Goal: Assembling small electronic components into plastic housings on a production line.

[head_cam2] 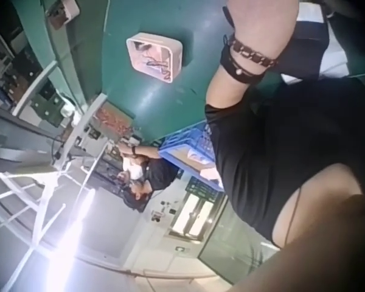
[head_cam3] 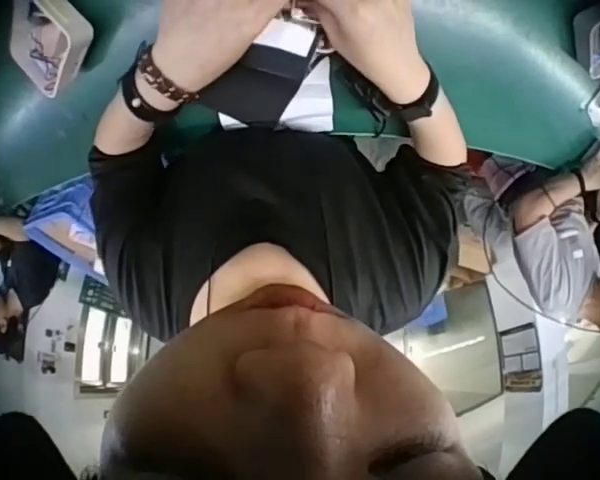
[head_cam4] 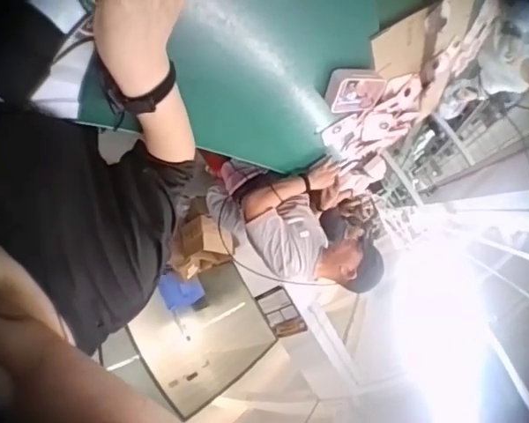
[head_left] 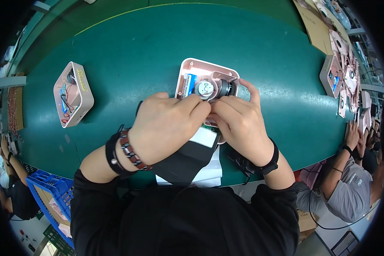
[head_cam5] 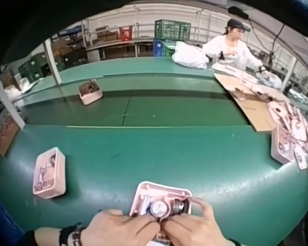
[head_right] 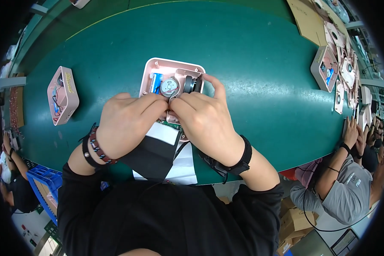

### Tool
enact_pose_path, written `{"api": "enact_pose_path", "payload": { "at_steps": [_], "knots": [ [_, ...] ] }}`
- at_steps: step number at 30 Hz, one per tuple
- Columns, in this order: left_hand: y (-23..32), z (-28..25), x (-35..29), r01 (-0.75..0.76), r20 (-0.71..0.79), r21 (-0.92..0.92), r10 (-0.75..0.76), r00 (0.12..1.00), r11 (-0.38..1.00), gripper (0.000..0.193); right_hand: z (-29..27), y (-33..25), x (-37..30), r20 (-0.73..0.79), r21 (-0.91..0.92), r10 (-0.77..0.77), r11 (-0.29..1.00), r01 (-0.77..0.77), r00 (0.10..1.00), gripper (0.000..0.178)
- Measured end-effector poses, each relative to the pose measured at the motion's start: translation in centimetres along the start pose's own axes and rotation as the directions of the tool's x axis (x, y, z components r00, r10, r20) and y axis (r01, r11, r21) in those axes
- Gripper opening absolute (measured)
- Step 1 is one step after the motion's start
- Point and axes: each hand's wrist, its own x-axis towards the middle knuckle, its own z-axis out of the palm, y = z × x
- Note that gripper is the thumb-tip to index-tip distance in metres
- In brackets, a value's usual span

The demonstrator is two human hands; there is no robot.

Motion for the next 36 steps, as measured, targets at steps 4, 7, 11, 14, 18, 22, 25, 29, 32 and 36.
{"api": "enact_pose_path", "payload": {
  "at_steps": [4, 7, 11, 14, 18, 22, 25, 29, 32, 36],
  "knots": [
    [0.4, -3.5, -0.5, 0.018, -0.129, -0.102, -0.031, 0.991, 0.995, 0.012, -1.7, -1.1, 0.0, -0.095, -0.048, -0.033, 0.998, 0.029, 0.995, 0.020],
    [0.4, -6.6, -1.9, 0.023, -0.172, -0.177, -0.054, 0.984, 0.984, 0.015, -0.6, -2.9, 0.2, -0.085, 0.068, -0.173, 0.981, 0.179, 0.981, 0.032],
    [-0.8, -6.5, -3.3, 0.130, -0.178, -0.260, -0.180, 0.967, 0.957, 0.010, 2.0, -2.8, -0.1, -0.046, -0.124, -0.271, 0.957, 0.263, 0.962, 0.039],
    [-2.1, -5.2, -4.4, 0.242, -0.146, -0.362, -0.311, 0.939, 0.900, 0.004, 0.8, 0.1, 1.1, -0.039, -0.225, -0.232, 0.950, 0.217, 0.972, 0.038],
    [-4.8, -3.8, -5.9, 0.328, -0.022, -0.553, -0.407, 0.913, 0.766, 0.004, -4.0, 6.9, 1.1, -0.052, -0.522, -0.009, 0.852, -0.019, 0.999, 0.037],
    [-7.2, -1.6, -6.6, 0.315, 0.090, -0.708, -0.361, 0.928, 0.632, 0.008, -5.3, 6.4, 4.6, -0.035, -0.779, 0.028, 0.626, -0.045, 0.999, 0.041],
    [-8.2, -1.6, -6.1, 0.364, 0.134, -0.775, -0.428, 0.894, 0.516, 0.015, -3.2, 4.0, 10.5, 0.104, -0.727, 0.010, 0.683, 0.069, 0.995, 0.044],
    [-9.5, 1.0, -6.6, 0.419, 0.247, -0.833, -0.435, 0.866, 0.362, 0.015, 5.1, 2.6, 23.4, 0.224, -0.465, -0.233, 0.828, 0.314, 0.946, 0.054],
    [-9.8, 2.0, -6.4, 0.401, 0.241, -0.719, -0.338, 0.910, 0.567, 0.018, 13.0, 5.6, 33.5, -0.053, -0.529, -0.442, 0.773, 0.351, 0.895, 0.056],
    [-9.6, 2.0, -6.5, 0.447, 0.272, -0.741, -0.384, 0.882, 0.502, 0.021, 16.6, 4.6, 41.0, -0.055, -0.528, -0.291, 0.821, 0.219, 0.955, 0.037]
  ]
}}
